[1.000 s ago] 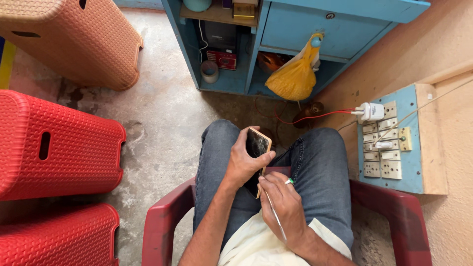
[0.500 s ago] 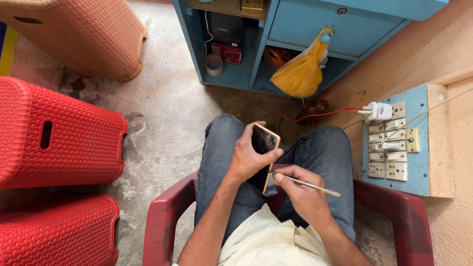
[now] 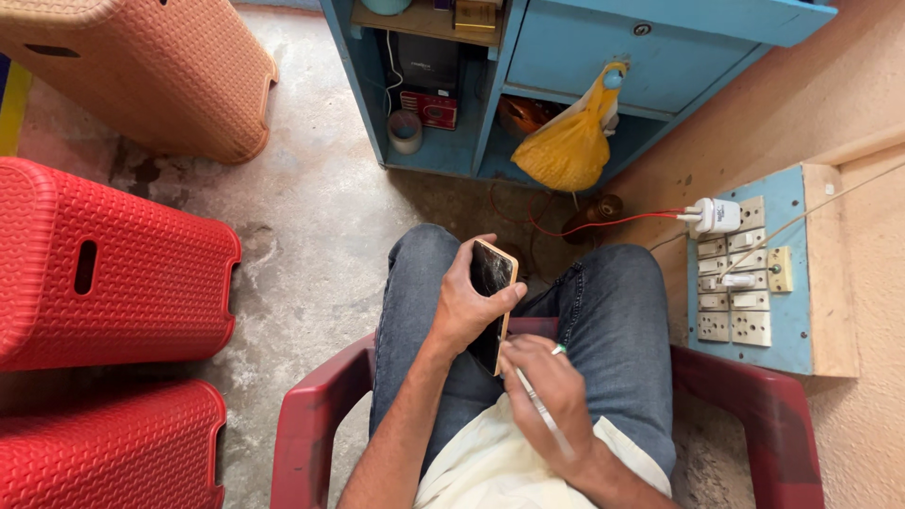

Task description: The person sits and pries open a smartphone, using an orange pry tool and a metal spudger to separate the screen from the frame. They lift the display away, hold the empty phone frame, and scrape residue from the frame edges while working on their lap.

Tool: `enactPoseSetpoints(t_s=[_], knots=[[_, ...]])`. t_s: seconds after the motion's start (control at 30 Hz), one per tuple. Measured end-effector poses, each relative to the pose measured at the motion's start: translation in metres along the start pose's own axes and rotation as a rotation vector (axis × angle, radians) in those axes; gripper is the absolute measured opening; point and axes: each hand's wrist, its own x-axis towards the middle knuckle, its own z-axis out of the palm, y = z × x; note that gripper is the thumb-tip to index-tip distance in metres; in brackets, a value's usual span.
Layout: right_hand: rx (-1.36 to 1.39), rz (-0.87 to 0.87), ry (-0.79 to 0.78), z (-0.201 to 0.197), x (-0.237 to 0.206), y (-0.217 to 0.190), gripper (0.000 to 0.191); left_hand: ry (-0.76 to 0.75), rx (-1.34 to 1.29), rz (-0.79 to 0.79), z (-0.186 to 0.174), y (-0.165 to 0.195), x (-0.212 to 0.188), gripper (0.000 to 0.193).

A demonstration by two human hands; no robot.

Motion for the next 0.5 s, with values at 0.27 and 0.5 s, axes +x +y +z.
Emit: enactPoseSetpoints(t_s=[0.27,0.5], knots=[[0.259,0.517,-0.04,-0.012,-0.008,0.013,0.013,0.007,0.02,-0.005,-0.002,0.002,0.001,0.078],[0.134,0.322,-0.098,-0.01,0.003,0.015,0.014,0.017,0.053,0.011,0.001,0.002,-0.001,0.078]])
